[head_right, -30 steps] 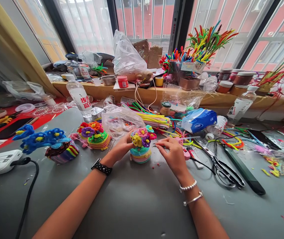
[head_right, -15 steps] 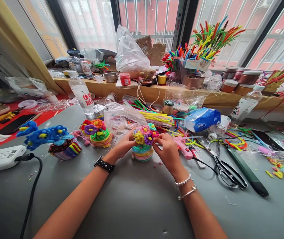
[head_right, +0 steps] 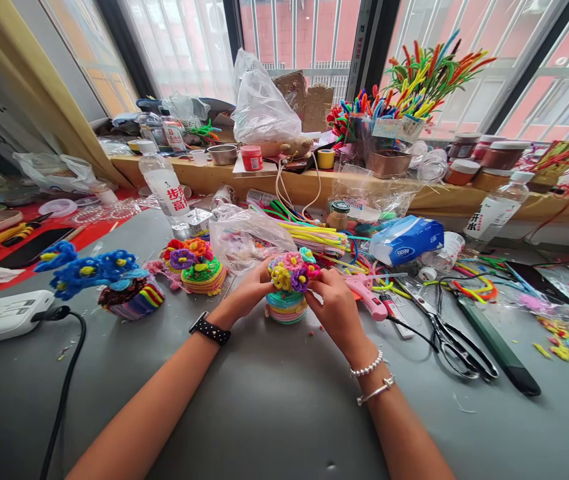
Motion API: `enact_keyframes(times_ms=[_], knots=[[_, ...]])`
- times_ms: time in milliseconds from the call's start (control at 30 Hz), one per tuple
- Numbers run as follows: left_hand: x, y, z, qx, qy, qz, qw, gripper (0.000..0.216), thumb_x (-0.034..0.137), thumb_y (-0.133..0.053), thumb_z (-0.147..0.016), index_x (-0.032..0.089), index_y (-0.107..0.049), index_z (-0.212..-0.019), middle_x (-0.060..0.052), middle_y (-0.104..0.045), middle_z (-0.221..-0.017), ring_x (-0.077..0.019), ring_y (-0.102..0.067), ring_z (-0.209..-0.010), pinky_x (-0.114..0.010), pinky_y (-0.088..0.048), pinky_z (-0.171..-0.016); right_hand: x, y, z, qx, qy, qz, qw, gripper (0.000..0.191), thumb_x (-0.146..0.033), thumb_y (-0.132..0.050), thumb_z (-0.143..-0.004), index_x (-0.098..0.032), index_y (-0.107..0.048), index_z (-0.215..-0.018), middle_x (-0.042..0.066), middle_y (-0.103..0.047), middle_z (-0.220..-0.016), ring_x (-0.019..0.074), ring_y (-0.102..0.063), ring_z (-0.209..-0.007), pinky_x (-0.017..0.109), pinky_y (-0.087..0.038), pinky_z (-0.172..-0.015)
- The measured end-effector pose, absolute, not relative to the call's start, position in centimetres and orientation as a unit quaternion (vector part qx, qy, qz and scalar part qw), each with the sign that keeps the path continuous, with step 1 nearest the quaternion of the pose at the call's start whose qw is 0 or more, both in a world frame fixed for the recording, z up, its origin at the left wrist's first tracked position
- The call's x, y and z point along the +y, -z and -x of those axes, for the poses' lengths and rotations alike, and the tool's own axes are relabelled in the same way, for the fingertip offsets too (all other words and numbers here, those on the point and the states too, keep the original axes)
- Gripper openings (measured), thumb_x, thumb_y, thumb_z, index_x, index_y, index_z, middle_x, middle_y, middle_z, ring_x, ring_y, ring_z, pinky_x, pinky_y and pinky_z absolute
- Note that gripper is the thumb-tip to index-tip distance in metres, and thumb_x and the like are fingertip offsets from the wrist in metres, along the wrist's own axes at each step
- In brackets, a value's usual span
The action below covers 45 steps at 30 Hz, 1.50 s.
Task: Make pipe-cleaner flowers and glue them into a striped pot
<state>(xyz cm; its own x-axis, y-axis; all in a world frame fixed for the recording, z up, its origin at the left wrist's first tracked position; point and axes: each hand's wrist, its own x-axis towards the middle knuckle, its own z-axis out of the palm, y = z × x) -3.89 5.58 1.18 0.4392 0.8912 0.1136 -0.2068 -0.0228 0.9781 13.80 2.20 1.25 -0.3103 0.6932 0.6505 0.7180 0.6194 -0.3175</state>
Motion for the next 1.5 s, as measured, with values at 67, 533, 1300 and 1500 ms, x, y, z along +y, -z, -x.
enact_keyframes(times_ms=[67,533,1300,1500], knots=[[5.60,-1.14,3.93,0.303,-0.434,-0.570,0.628,0.068,0.022,-0.069,-0.058,0.018,-0.041,-0.120,-0.010,-0.050,-0.122,-0.0279,-0.043,-0.114,-0.035,-0.037,-0.091,2.20,-1.24,-13.79,-0.810,0.015,0.435,0.392,0.013,-0.019,-0.050,-0.078,-0.017,-0.061,-0.070,0.008,-0.059,-0.078,0.0203,-0.050,-0.076,0.033,-0.044,-0.065],[5.58,-1.20,3.85,0.288,-0.438,-0.565,0.638,0.068,0.020,-0.068,-0.057,0.015,-0.041,-0.119,-0.011,-0.050,-0.122,-0.0276,-0.042,-0.114,-0.035,-0.037,-0.091,2.24,-1.25,-13.79,-0.815,0.006,0.424,0.396,0.011,-0.017,-0.051,-0.076,-0.017,-0.061,-0.073,0.008,-0.059,-0.079,0.0205,-0.049,-0.073,0.033,-0.045,-0.063],[5.55,-1.19,3.91,0.295,-0.432,-0.574,0.630,0.067,0.021,-0.068,-0.058,0.016,-0.041,-0.119,-0.011,-0.052,-0.120,-0.0275,-0.044,-0.113,-0.035,-0.039,-0.089,1.49,-1.42,-13.82,-0.810,-0.035,0.455,0.367,0.014,-0.016,-0.049,-0.076,-0.017,-0.060,-0.084,0.009,-0.056,-0.090,0.0228,-0.049,-0.087,0.037,-0.044,-0.073],[5.44,-1.26,3.88,0.301,-0.437,-0.571,0.626,0.064,0.022,-0.069,-0.059,0.017,-0.042,-0.117,-0.011,-0.051,-0.121,-0.0266,-0.044,-0.113,-0.033,-0.038,-0.090,1.35,-1.54,-13.68,-0.811,-0.037,0.458,0.362,0.014,-0.015,-0.048,-0.076,-0.019,-0.061,-0.080,0.009,-0.055,-0.091,0.0229,-0.049,-0.089,0.037,-0.044,-0.073]])
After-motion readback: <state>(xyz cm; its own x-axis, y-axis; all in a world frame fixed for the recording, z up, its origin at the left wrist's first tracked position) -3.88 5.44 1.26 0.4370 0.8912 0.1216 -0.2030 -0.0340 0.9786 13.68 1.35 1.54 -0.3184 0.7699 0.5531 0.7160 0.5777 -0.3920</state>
